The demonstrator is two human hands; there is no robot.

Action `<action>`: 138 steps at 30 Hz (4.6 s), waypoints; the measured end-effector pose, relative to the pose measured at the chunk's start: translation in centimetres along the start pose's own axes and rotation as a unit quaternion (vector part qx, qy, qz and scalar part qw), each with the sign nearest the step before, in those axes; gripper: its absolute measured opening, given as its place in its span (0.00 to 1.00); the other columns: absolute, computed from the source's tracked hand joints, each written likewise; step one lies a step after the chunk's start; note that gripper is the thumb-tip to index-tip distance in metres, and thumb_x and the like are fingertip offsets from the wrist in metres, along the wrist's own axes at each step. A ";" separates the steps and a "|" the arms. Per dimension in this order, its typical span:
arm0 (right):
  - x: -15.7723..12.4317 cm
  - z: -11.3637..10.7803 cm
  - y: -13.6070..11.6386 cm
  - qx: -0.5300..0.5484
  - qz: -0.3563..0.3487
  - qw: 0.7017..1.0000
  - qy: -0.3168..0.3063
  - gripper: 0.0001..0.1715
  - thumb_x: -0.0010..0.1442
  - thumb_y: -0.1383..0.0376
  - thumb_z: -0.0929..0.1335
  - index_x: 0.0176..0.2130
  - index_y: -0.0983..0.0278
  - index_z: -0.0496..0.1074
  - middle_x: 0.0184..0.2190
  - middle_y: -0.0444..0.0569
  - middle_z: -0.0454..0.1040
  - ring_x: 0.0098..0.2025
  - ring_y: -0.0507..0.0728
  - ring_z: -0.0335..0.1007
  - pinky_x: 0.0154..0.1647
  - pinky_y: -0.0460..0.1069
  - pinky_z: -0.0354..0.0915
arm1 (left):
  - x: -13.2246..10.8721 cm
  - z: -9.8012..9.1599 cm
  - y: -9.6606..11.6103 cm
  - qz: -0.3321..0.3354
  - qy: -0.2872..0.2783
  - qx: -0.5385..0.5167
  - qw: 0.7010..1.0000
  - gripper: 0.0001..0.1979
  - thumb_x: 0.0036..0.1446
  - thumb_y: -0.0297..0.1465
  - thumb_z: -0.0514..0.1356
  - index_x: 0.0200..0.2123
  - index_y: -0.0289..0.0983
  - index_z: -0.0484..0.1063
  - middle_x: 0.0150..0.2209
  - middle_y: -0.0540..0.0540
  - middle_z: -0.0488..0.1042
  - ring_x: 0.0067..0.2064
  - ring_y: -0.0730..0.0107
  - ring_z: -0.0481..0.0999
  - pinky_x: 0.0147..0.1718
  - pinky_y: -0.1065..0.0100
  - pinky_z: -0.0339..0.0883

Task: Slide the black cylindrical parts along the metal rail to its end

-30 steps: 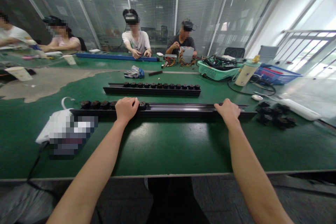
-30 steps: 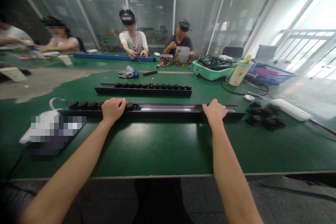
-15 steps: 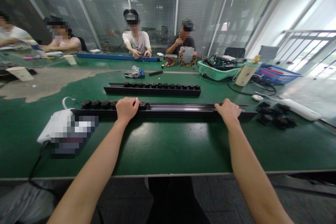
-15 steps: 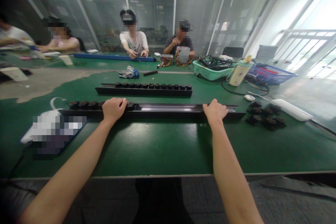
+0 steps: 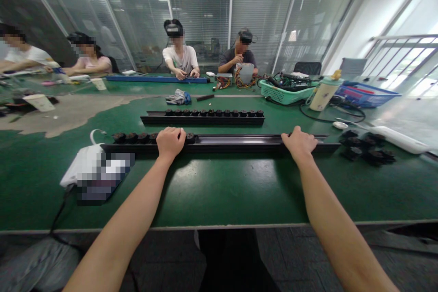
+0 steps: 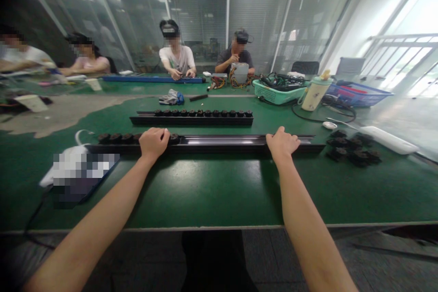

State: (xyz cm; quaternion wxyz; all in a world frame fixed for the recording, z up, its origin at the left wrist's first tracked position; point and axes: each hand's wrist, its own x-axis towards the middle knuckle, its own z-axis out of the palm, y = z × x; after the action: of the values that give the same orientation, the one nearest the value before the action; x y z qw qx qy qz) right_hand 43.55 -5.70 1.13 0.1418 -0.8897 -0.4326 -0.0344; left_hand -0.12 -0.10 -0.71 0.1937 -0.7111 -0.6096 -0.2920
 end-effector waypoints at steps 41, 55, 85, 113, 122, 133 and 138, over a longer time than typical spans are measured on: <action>2.2 0.6 4.8 -0.035 -0.176 0.983 -0.031 0.25 0.69 0.47 0.61 0.50 0.62 0.71 0.43 0.58 0.80 0.47 0.67 0.77 0.44 0.55 0.65 | -0.1 0.8 -0.2 -0.059 0.049 0.018 0.997 0.27 0.68 0.40 0.46 0.29 0.37 0.81 0.32 0.36 0.80 0.34 0.54 0.75 0.34 0.59 0.57; 2.7 1.1 5.4 0.033 -0.216 0.976 0.002 0.19 0.70 0.52 0.65 0.46 0.64 0.75 0.44 0.55 0.81 0.47 0.63 0.77 0.45 0.51 0.64 | 0.0 1.1 -0.5 -0.057 0.054 0.012 0.997 0.27 0.68 0.40 0.46 0.31 0.38 0.82 0.32 0.37 0.79 0.33 0.56 0.74 0.32 0.61 0.54; 3.0 0.9 5.7 -0.020 -0.196 0.980 0.022 0.28 0.73 0.49 0.60 0.47 0.66 0.77 0.46 0.62 0.81 0.49 0.67 0.77 0.46 0.55 0.64 | 0.2 0.8 0.1 -0.084 0.009 0.037 0.996 0.30 0.69 0.42 0.43 0.37 0.36 0.84 0.36 0.37 0.80 0.38 0.55 0.76 0.34 0.61 0.56; 2.7 0.5 5.5 -0.035 -0.197 0.980 0.026 0.29 0.72 0.49 0.59 0.48 0.67 0.78 0.46 0.62 0.81 0.48 0.67 0.76 0.49 0.55 0.64 | 0.2 0.7 0.2 -0.084 0.009 0.028 0.996 0.29 0.69 0.42 0.43 0.37 0.38 0.84 0.36 0.38 0.80 0.38 0.56 0.75 0.34 0.61 0.57; 2.9 0.7 5.7 -0.012 -0.196 0.980 0.016 0.27 0.72 0.49 0.60 0.48 0.66 0.77 0.46 0.62 0.80 0.50 0.66 0.77 0.47 0.54 0.65 | 0.2 0.7 0.2 -0.087 0.006 0.025 0.996 0.30 0.69 0.42 0.43 0.39 0.37 0.84 0.37 0.37 0.80 0.39 0.54 0.75 0.35 0.60 0.57; 2.9 0.7 5.7 -0.012 -0.190 0.982 0.022 0.27 0.72 0.49 0.60 0.48 0.66 0.77 0.46 0.61 0.81 0.49 0.67 0.77 0.46 0.55 0.65 | 0.2 0.7 0.2 -0.084 0.009 0.035 0.996 0.30 0.69 0.42 0.43 0.38 0.37 0.84 0.36 0.38 0.80 0.38 0.56 0.76 0.34 0.61 0.56; 3.1 0.7 5.9 -0.015 -0.180 0.983 0.023 0.27 0.71 0.49 0.60 0.47 0.66 0.78 0.46 0.62 0.81 0.49 0.67 0.77 0.46 0.55 0.65 | 0.2 0.7 0.2 -0.088 0.007 0.034 0.996 0.29 0.69 0.42 0.43 0.37 0.38 0.83 0.36 0.38 0.80 0.38 0.55 0.76 0.34 0.61 0.56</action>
State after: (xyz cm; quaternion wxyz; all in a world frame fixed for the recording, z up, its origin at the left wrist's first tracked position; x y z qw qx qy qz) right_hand 50.03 -6.63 -0.28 0.1296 -0.7983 -0.5818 -0.0866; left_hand 0.19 0.44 -1.14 0.1956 -0.6460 -0.6777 -0.2917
